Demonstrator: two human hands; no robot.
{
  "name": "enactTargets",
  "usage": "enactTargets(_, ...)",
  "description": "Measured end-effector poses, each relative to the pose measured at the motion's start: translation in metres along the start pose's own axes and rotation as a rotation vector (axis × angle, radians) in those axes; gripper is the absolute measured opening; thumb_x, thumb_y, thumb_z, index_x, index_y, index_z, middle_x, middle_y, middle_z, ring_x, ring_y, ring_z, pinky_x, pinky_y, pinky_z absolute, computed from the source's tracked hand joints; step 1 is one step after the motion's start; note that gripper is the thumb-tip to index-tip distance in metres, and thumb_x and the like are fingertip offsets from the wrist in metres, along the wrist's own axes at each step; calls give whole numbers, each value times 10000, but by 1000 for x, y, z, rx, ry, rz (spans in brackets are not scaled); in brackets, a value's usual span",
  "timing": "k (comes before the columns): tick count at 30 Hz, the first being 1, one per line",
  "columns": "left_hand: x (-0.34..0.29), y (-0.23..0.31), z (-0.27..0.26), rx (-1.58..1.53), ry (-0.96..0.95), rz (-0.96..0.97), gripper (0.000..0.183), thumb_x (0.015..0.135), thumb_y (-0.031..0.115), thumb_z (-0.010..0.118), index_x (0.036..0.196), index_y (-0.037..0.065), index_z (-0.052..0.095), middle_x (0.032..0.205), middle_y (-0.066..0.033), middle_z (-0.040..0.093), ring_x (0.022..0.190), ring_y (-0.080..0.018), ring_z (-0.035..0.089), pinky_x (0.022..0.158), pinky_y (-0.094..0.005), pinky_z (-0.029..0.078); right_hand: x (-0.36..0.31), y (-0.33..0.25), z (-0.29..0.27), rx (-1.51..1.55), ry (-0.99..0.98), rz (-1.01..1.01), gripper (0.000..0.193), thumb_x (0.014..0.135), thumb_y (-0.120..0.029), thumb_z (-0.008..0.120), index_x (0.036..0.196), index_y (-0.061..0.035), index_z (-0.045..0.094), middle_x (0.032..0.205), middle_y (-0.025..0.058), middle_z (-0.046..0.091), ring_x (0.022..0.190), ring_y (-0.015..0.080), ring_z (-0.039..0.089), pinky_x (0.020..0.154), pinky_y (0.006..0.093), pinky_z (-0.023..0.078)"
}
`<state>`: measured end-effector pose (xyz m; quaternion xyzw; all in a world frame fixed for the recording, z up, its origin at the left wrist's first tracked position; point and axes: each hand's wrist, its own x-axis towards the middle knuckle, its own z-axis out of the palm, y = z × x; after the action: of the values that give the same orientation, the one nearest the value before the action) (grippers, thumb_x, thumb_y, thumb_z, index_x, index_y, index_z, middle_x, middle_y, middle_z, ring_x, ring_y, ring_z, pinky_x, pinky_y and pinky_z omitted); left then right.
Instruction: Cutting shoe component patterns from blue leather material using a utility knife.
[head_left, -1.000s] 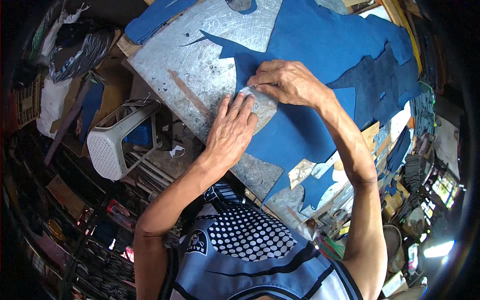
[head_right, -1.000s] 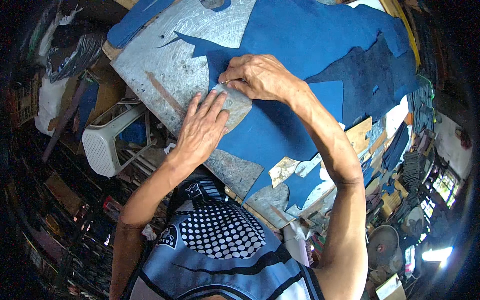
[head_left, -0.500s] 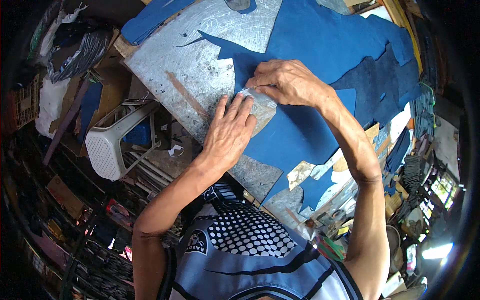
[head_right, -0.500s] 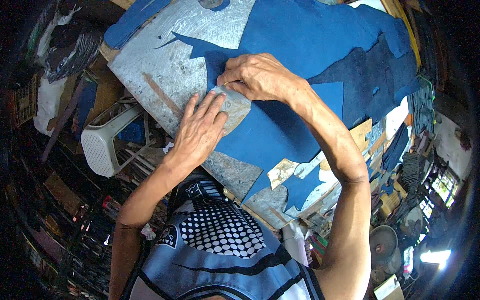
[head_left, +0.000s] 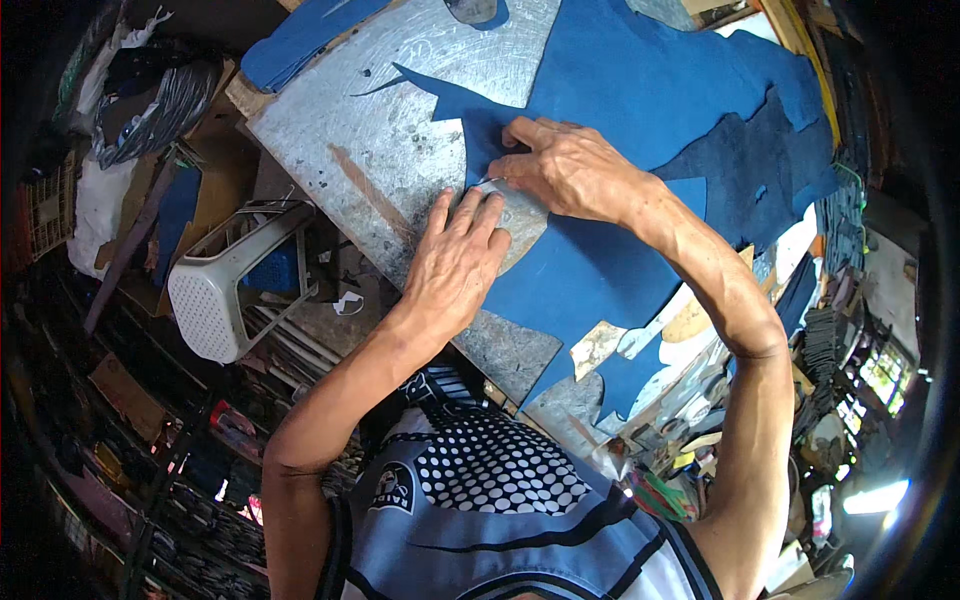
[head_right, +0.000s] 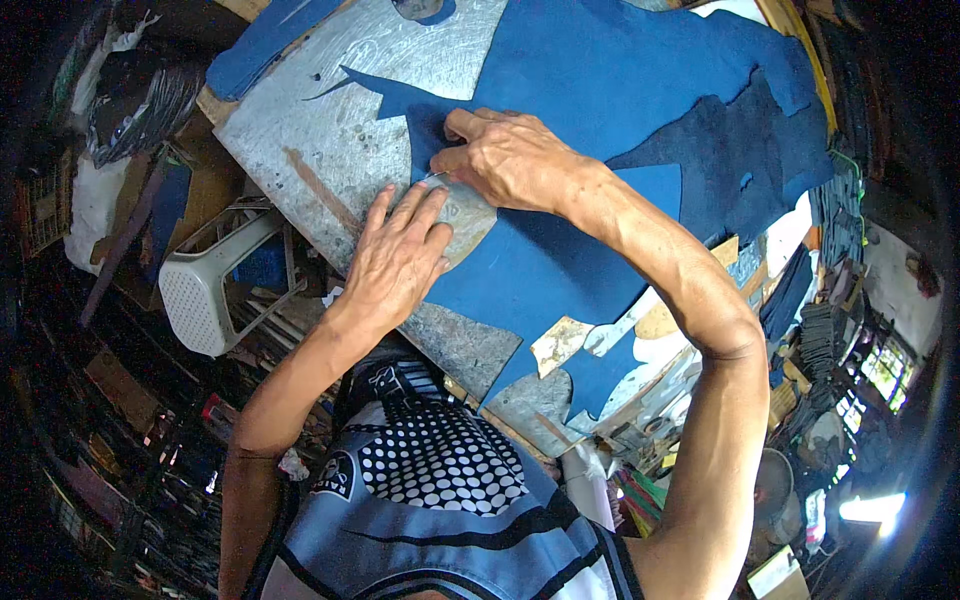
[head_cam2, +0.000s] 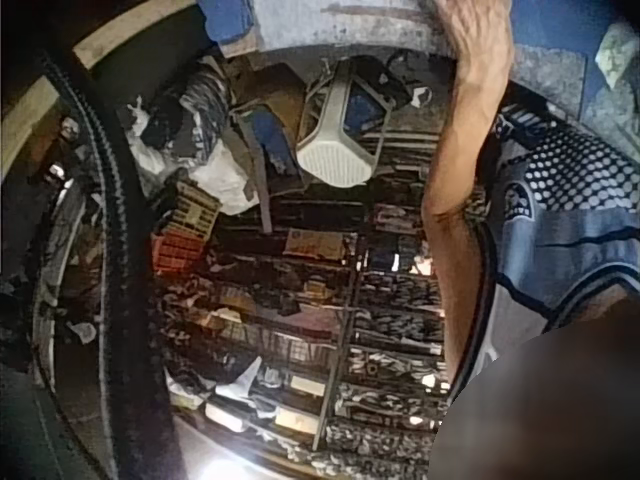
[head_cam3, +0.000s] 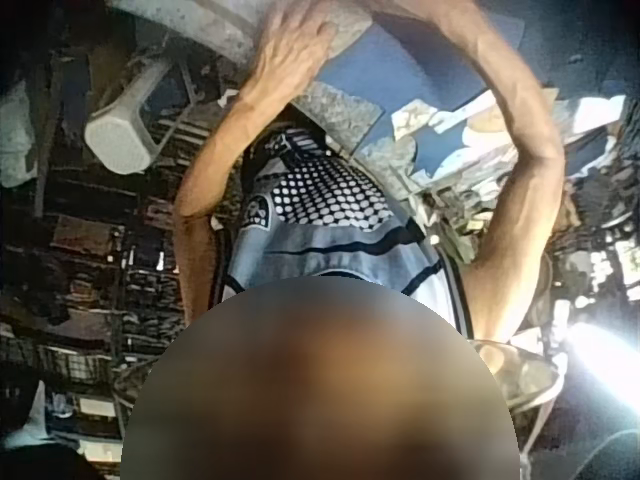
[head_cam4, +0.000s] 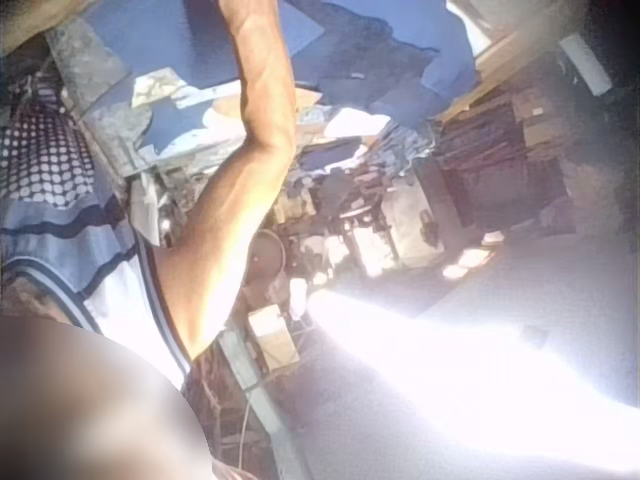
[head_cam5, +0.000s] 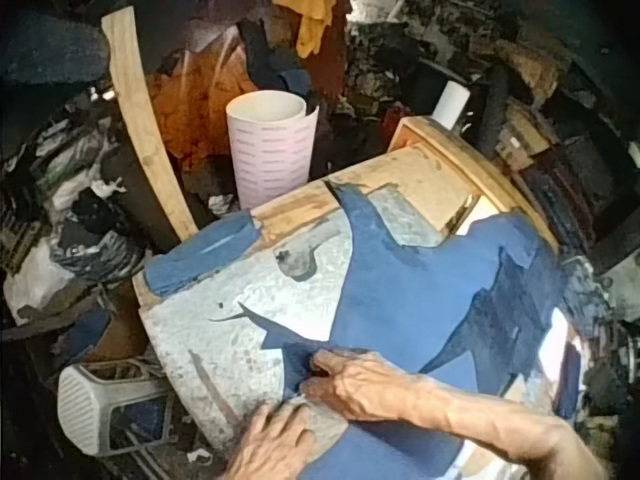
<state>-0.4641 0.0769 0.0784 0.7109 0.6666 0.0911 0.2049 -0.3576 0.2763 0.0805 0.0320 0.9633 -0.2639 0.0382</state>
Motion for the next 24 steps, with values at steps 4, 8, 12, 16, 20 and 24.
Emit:
enactTargets(4, 0, -4, -1, -24, -31, -22, 294, 820, 194, 747, 1043, 37, 638, 1400, -172, 493, 1370, -336, 418, 1148, -545, 284, 0, -5, -2, -38, -37, 40, 234, 907, -186, 647, 1109, -110, 738, 1198, 151, 621, 1066, 314, 637, 890, 409, 539)
enactTargets(8, -1, -4, -3, -67, -24, -45, 295, 815, 198, 757, 1046, 47, 656, 1406, -163, 494, 1370, -322, 422, 1125, -531, 309, -1, -6, -1, -62, -1, 51, 226, 936, -214, 616, 1100, -142, 753, 1146, 112, 631, 1016, 291, 634, 873, 409, 537)
enactTargets(12, -1, -4, -2, -77, -19, -48, 290, 812, 199, 760, 1039, 47, 664, 1414, -159, 492, 1372, -315, 423, 1114, -520, 318, -3, -6, -1, -97, 26, 28, 230, 926, -204, 619, 1104, -146, 752, 1160, 104, 642, 1031, 284, 633, 882, 415, 535)
enactTargets(16, 0, -4, -2, -62, -19, -40, 297, 809, 209, 762, 1037, 45, 666, 1416, -160, 493, 1372, -311, 423, 1097, -504, 332, -2, -5, -5, -139, -17, 47, 266, 858, -144, 649, 1106, -139, 744, 1191, 82, 646, 1082, 268, 617, 915, 414, 515)
enactTargets(20, 1, -4, -3, -41, -17, -33, 293, 813, 211, 758, 1030, 39, 661, 1411, -164, 495, 1365, -318, 426, 1089, -498, 338, 4, -5, -10, -214, -58, 10, 274, 835, -146, 661, 1090, -170, 757, 1101, 18, 677, 1043, 227, 622, 889, 397, 528)
enactTargets(24, 1, -3, -5, -53, -36, -32, 294, 816, 210, 755, 1030, 34, 657, 1410, -166, 495, 1359, -320, 429, 1088, -498, 339, 9, 0, -10, -228, -37, -24, 256, 825, -132, 668, 1061, -170, 761, 1026, 2, 685, 1016, 220, 621, 879, 392, 525)
